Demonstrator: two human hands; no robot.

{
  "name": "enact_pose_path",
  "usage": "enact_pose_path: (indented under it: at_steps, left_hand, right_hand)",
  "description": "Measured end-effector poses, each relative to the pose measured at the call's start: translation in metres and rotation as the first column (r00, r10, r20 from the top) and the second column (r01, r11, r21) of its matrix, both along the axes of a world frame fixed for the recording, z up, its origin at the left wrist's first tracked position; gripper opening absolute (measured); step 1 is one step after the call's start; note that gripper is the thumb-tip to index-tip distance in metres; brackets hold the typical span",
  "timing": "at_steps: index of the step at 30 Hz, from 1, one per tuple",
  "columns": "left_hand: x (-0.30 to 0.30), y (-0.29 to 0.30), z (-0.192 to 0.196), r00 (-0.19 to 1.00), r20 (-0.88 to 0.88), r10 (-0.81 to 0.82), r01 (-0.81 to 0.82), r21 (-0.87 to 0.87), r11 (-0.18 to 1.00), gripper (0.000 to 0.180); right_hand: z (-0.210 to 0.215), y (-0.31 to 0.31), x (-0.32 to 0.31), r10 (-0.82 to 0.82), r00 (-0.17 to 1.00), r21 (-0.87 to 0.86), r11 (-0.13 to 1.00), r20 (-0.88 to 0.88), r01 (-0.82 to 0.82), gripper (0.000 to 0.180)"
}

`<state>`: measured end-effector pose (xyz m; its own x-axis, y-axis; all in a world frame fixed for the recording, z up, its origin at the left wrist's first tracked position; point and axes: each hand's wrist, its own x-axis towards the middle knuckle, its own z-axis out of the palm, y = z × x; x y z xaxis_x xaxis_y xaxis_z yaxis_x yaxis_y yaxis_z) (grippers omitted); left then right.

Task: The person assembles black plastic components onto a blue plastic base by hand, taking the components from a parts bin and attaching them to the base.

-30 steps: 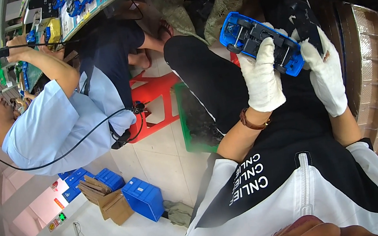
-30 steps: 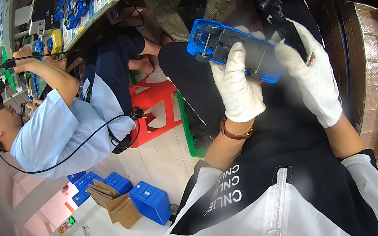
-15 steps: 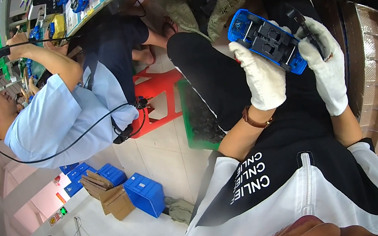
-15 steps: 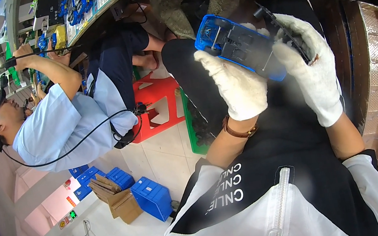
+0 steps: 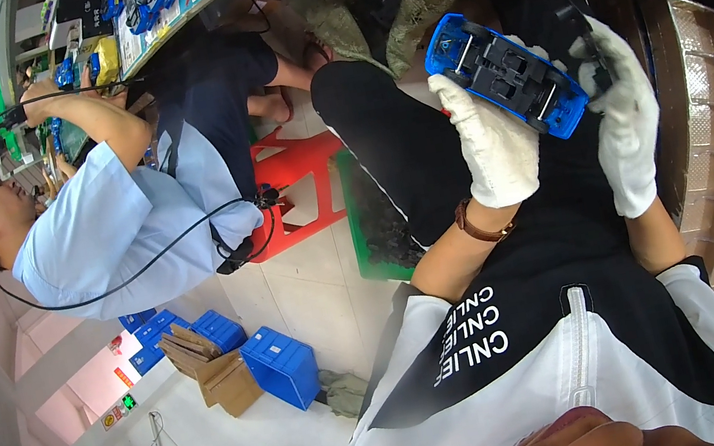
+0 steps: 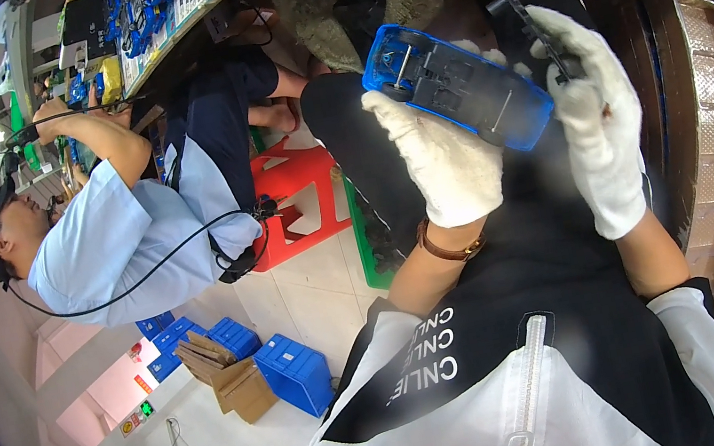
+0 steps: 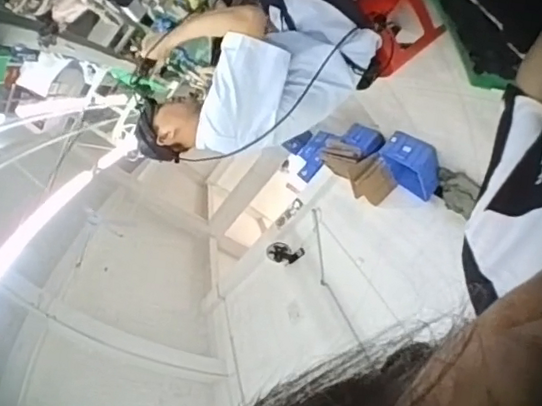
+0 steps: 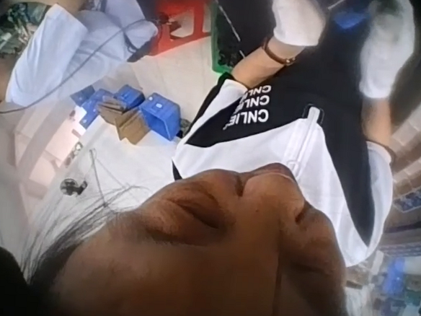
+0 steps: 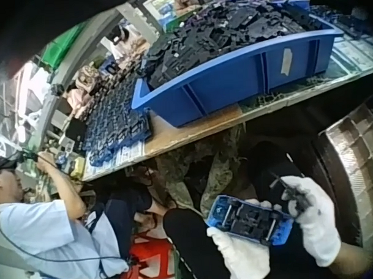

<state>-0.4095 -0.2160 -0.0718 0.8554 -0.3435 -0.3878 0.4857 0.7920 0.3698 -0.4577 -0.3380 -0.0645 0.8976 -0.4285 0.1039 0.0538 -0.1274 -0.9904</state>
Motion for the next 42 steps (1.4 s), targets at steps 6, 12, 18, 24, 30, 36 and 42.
enact_pose_path:
  at_steps: [6, 12, 18, 24, 30, 36, 42]
  left_hand:
    - [-0.004, 0.003, -0.007, 0.993, 0.097, -0.066, 0.068, -0.024, 0.997, 0.082]
    - [-0.007, -0.001, 0.002, 0.987, 0.154, -0.036, 0.009, 0.171, 0.985, 0.080]
    - [-0.014, 0.002, -0.006, 0.985, 0.151, -0.086, 0.046, 0.253, 0.966, 0.075]
    - [-0.016, 0.002, -0.009, 0.981, 0.147, -0.125, 0.104, 0.139, 0.985, 0.075]
    - [-0.013, 0.002, -0.009, 0.967, 0.208, -0.144, 0.123, 0.112, 0.986, 0.070]
    - [-0.008, 0.005, -0.004, 0.942, 0.290, -0.168, 0.151, 0.080, 0.985, 0.074]
    - [-0.002, 0.006, -0.010, 0.942, 0.302, -0.144, 0.118, 0.101, 0.988, 0.074]
  right_hand:
    - [0.017, -0.002, -0.004, 0.017, 0.978, -0.584, 0.804, 0.206, 0.109, 0.064]
    - [0.015, 0.008, 0.000, 0.036, 0.983, -0.775, 0.620, 0.179, 0.119, 0.056]
    - [0.021, 0.020, 0.015, 0.050, 0.985, -0.828, 0.550, 0.165, 0.111, 0.052]
    - [0.021, 0.027, 0.019, -0.006, 0.986, -0.814, 0.564, 0.167, 0.142, 0.048]
    - [0.019, 0.030, 0.022, -0.016, 0.995, -0.790, 0.607, 0.099, 0.088, 0.049]
    - [0.020, 0.029, 0.027, -0.031, 0.982, -0.700, 0.697, 0.188, 0.156, 0.034]
    - [0.021, 0.028, 0.025, -0.035, 0.998, -0.229, 0.972, 0.049, 0.045, 0.020]
